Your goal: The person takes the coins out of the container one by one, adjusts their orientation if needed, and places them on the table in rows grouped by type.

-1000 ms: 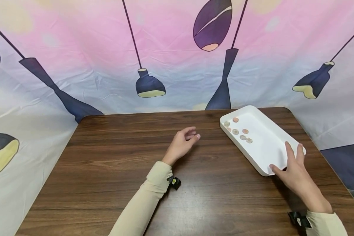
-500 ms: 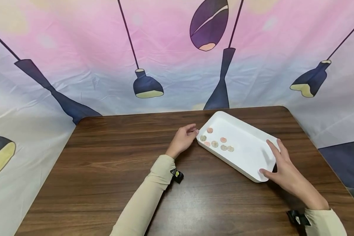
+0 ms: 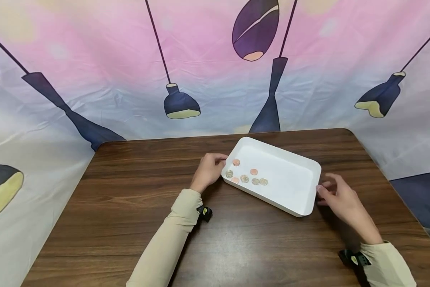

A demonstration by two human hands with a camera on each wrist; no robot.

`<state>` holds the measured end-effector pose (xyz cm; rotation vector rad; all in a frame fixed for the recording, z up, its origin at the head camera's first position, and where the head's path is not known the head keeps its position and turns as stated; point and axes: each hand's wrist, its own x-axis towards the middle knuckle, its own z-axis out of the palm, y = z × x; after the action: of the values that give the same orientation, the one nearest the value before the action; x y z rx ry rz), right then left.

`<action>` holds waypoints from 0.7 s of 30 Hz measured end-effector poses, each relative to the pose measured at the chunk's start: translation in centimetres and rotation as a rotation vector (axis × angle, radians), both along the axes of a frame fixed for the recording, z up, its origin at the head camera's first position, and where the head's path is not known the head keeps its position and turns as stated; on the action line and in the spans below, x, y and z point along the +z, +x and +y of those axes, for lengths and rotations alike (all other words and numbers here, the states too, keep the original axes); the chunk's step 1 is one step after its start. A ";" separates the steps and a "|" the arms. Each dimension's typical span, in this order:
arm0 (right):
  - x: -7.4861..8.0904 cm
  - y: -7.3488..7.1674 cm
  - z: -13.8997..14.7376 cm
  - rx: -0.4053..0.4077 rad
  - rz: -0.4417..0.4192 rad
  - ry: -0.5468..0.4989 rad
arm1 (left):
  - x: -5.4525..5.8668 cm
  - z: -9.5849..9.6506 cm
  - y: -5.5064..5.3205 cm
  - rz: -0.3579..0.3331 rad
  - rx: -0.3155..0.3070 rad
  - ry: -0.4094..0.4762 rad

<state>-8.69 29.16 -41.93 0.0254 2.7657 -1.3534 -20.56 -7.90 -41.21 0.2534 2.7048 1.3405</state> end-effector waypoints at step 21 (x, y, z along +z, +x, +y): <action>0.1 -5.5 -6.1 0.082 -0.074 -0.283 | -0.2 -5.9 1.4 -0.046 0.213 0.140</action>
<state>-14.23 23.01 -41.88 -0.0490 2.4620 -1.6696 -19.19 -13.83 -41.44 -0.0559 2.6650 1.5730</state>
